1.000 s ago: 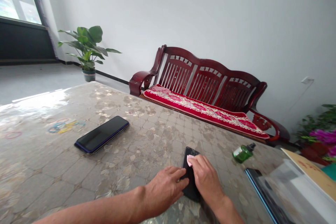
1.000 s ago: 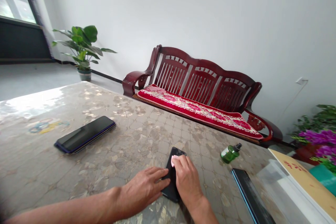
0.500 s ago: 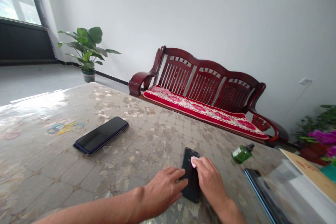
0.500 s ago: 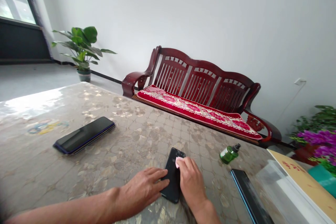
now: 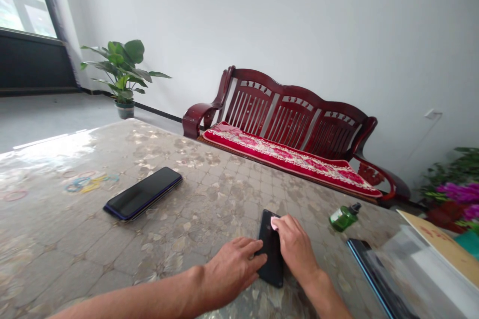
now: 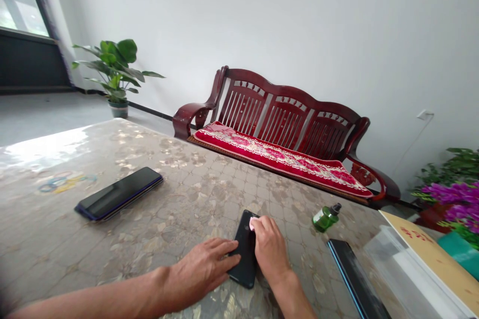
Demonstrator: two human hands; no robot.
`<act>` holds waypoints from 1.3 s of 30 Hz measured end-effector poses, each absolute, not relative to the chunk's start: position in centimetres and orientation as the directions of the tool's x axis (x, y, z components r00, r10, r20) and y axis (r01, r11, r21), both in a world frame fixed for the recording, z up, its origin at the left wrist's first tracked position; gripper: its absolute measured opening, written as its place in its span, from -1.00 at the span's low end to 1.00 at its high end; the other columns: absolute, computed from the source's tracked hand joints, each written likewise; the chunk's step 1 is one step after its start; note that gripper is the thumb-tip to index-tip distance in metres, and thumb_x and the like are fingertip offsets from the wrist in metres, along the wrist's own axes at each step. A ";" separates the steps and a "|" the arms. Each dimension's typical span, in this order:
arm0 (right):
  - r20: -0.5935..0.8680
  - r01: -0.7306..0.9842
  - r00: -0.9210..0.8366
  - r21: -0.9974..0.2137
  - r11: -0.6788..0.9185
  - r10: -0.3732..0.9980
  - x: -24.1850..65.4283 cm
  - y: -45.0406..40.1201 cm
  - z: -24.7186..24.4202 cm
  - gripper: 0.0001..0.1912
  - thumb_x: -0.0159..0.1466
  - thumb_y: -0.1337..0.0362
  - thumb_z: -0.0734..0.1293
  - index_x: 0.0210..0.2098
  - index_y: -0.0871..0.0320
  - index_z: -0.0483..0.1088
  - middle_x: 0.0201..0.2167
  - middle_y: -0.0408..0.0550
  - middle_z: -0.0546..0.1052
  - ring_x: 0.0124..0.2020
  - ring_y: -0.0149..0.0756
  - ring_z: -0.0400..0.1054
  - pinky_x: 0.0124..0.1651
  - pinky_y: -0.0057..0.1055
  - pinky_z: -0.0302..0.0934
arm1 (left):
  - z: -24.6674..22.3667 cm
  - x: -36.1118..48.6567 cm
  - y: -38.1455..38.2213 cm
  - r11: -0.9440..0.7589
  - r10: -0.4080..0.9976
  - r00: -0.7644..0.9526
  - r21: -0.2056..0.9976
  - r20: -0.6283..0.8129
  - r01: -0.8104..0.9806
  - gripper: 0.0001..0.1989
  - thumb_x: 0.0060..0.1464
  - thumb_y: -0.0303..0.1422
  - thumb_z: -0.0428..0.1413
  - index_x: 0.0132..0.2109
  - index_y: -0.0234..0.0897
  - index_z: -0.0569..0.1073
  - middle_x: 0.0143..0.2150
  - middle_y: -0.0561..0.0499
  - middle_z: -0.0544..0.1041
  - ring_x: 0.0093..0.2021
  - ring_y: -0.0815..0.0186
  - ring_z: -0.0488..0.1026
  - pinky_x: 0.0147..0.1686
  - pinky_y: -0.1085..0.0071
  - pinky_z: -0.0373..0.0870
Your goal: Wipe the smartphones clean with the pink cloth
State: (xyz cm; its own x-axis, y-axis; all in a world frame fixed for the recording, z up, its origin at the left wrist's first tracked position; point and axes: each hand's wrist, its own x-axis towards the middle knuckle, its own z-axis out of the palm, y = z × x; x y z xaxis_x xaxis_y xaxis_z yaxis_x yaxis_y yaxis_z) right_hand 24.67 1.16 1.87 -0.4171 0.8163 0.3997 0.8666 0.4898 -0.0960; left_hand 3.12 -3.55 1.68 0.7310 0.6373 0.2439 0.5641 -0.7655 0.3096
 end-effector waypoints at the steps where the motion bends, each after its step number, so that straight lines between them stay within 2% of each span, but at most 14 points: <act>1: 0.389 0.855 -0.433 -0.109 0.507 0.813 24.6 0.4 1.8 -0.68 0.29 0.55 0.15 -0.15 0.08 0.41 -0.27 -0.08 0.45 -0.18 -0.25 0.35 -0.10 -0.35 0.25 | 1.6 3.1 -3.6 -0.763 0.639 0.730 0.313 0.241 0.565 -0.77 0.25 -0.40 0.09 0.05 -0.21 0.37 0.16 -0.08 0.41 0.12 0.18 0.39 0.13 0.27 0.34; 5: 0.371 0.821 -0.480 -0.130 0.556 0.795 24.3 -1.4 1.9 -0.61 0.26 0.58 0.15 -0.07 0.06 0.39 -0.21 -0.07 0.45 -0.13 -0.25 0.34 -0.04 -0.35 0.24 | 1.4 3.2 -3.6 -0.758 0.645 0.726 0.318 0.238 0.569 -0.76 0.25 -0.40 0.08 0.05 -0.19 0.37 0.13 -0.08 0.43 0.13 0.17 0.38 0.13 0.26 0.33; 11: 0.316 0.875 -0.394 -0.161 0.458 0.863 23.6 0.4 2.9 -0.71 0.32 0.49 0.14 -0.21 0.08 0.45 -0.27 -0.07 0.45 -0.17 -0.25 0.36 -0.11 -0.36 0.24 | 1.4 3.2 -3.5 -0.762 0.643 0.727 0.297 0.243 0.575 -0.77 0.27 -0.37 0.07 0.06 -0.20 0.36 0.17 -0.09 0.41 0.13 0.17 0.38 0.14 0.27 0.33; 17: 0.319 0.880 -0.372 -0.176 0.440 0.872 23.1 0.6 2.6 -0.77 0.29 0.41 0.26 -0.09 0.08 0.43 -0.20 -0.07 0.45 -0.12 -0.23 0.36 -0.04 -0.34 0.24 | 1.9 3.2 -3.5 -0.759 0.644 0.734 0.303 0.216 0.576 -0.75 0.25 -0.39 0.08 0.07 -0.20 0.36 0.10 -0.07 0.44 0.09 0.19 0.40 0.11 0.29 0.34; 21: 0.380 0.891 -0.382 -0.091 0.445 0.842 23.4 1.0 1.9 -0.78 0.33 0.41 0.20 -0.11 0.06 0.41 -0.25 -0.08 0.46 -0.18 -0.24 0.38 -0.12 -0.35 0.25 | 1.7 3.2 -3.6 -0.754 0.650 0.726 0.302 0.224 0.583 -0.74 0.25 -0.38 0.08 0.08 -0.20 0.36 0.16 -0.10 0.40 0.12 0.16 0.38 0.14 0.25 0.32; 25: 0.431 0.884 -0.437 0.043 0.466 0.789 23.9 1.7 1.5 -0.64 0.35 0.45 0.14 0.09 0.09 0.30 -0.23 -0.04 0.50 -0.19 -0.23 0.40 -0.14 -0.35 0.26 | 1.3 3.1 -3.7 -0.764 0.639 0.728 0.315 0.250 0.563 -0.72 0.27 -0.37 0.06 0.11 -0.16 0.35 0.17 -0.11 0.40 0.13 0.15 0.38 0.14 0.24 0.31; 27: 0.435 0.875 -0.461 0.079 0.477 0.773 24.1 1.9 1.5 -0.63 0.35 0.48 0.12 0.09 0.10 0.30 -0.23 -0.03 0.51 -0.18 -0.23 0.41 -0.13 -0.34 0.26 | 1.4 3.1 -3.6 -0.764 0.639 0.727 0.317 0.252 0.562 -0.71 0.27 -0.36 0.06 0.12 -0.16 0.34 0.17 -0.12 0.40 0.14 0.14 0.37 0.14 0.23 0.31; 31: 0.426 0.872 -0.469 0.083 0.482 0.774 24.1 1.5 1.7 -0.65 0.30 0.55 0.14 -0.05 0.09 0.37 -0.23 -0.03 0.52 -0.15 -0.22 0.41 -0.08 -0.32 0.27 | 1.7 3.1 -3.6 -0.759 0.644 0.726 0.316 0.240 0.569 -0.76 0.27 -0.36 0.07 0.07 -0.19 0.36 0.14 -0.10 0.42 0.11 0.17 0.39 0.13 0.27 0.32; 39: 0.420 0.798 -0.562 0.049 0.601 0.712 23.8 -1.7 1.3 -0.55 0.28 0.58 0.12 0.06 0.11 0.33 -0.11 0.00 0.52 -0.10 -0.20 0.40 -0.02 -0.26 0.32 | 1.8 3.1 -3.7 -0.752 0.651 0.725 0.319 0.225 0.577 -0.79 0.27 -0.37 0.06 0.04 -0.20 0.37 0.13 -0.10 0.42 0.12 0.16 0.38 0.14 0.25 0.31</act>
